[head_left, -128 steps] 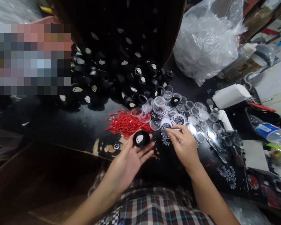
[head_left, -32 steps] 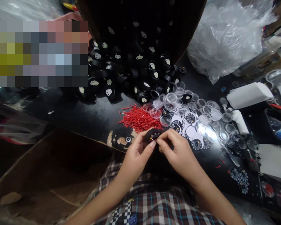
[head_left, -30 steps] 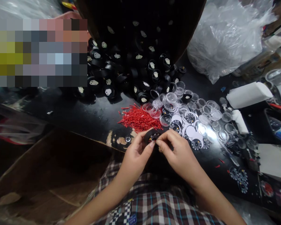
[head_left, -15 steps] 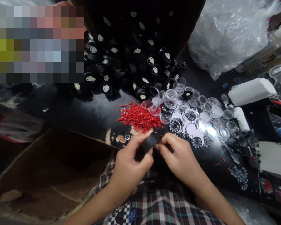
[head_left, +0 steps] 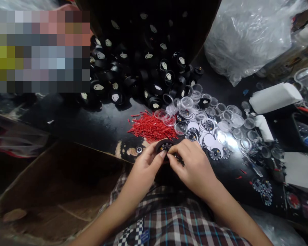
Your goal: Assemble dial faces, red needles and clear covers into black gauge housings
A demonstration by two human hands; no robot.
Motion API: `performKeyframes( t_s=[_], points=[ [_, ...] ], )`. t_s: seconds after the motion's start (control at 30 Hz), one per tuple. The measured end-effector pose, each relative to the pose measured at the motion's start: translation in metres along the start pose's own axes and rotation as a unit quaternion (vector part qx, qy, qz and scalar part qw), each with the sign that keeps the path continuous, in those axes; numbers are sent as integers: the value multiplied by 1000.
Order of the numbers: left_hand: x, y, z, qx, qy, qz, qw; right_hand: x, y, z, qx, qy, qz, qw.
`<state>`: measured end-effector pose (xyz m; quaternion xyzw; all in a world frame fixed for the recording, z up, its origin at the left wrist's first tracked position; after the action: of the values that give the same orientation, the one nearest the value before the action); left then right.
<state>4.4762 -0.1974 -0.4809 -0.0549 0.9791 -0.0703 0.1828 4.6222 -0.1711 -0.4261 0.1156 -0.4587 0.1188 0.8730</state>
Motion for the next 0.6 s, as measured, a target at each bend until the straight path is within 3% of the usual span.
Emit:
performKeyframes(
  t_s=[0.1,0.27,0.43,0.6],
  points=[
    [2,2,-5,20,-28,-20,999,2,3,-4,-42,42,18,998],
    [-4,-6,-14,-24,-113,-90,989,4,7,-9,-137,133,55,980],
    [-12,-15,-13,-19,-140,-82,987,-1,7,-9,-118,114,27,986],
    [-8,-8,-13,-15,-139,-65,988,2,5,-7,-97,106,6,990]
  ],
)
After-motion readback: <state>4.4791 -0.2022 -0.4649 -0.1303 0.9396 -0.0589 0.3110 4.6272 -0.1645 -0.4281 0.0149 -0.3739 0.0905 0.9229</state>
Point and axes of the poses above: each hand's wrist, its own y-axis towards the middle knuckle, its own x-axis out of the back of the hand, z = x × y, the point moved 1 cm from there along y, towards the middle knuckle, and after that the axes turned 13 degrees about -x, right-handed, at the moved point
